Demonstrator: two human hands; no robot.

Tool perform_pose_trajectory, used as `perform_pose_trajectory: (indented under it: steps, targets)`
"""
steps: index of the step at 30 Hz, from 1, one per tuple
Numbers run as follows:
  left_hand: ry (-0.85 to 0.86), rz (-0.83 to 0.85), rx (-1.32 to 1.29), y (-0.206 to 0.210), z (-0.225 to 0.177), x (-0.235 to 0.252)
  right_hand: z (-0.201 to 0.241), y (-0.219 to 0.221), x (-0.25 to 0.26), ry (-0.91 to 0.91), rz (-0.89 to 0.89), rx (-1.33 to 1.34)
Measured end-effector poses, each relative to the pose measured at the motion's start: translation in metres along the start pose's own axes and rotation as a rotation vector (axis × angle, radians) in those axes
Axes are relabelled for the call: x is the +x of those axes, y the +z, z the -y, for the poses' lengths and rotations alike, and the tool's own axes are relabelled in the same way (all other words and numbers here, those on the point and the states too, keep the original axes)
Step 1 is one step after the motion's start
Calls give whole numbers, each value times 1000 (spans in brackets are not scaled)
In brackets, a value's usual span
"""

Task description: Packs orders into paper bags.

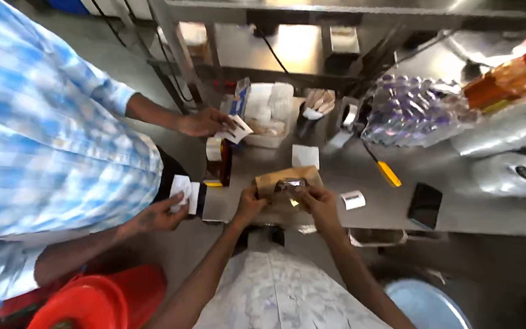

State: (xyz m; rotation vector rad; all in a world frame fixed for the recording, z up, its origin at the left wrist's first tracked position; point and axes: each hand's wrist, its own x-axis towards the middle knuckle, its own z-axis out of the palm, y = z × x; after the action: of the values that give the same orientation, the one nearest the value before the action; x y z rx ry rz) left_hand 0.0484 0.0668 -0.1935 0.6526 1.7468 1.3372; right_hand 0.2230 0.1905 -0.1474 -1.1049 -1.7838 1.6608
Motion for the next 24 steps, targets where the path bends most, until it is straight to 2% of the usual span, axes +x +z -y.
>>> perform_pose_trajectory:
  steps: [3, 7, 9, 12, 13, 14, 16, 17, 18, 19, 21, 24]
  targets:
    - [58, 22, -19, -1, 6, 3, -43, 30, 0, 8, -156, -242]
    - [70, 48, -104, -2, 11, 6, -46, 45, -4, 26, -268, -411]
    - [71, 60, -131, -2, 13, 8, -55, 43, -12, 90, -261, -496]
    - [77, 69, -163, -4, 16, 8, -87, 31, -31, 337, -171, -604]
    - [80, 79, -173, -5, 16, 11, -90, 26, -39, 355, -151, -650]
    - [76, 87, -174, -6, 14, 13, -85, 23, -49, 274, -160, -703]
    - [61, 88, -132, -6, 7, 11, -68, 23, -52, -209, -236, -688]
    - [50, 84, -82, -7, 1, 7, -52, 26, -39, -397, -196, -641]
    - [26, 84, -31, -9, -5, 2, -35, 29, -22, -463, -108, -615]
    - [-6, 80, 18, -13, -11, -3, -22, 32, -2, -446, -52, -606]
    - [-33, 62, 66, -11, -9, -3, -6, 18, 31, -395, -166, -547]
    - [53, 30, 45, -9, 12, 5, -9, -62, 44, -298, -397, -498]
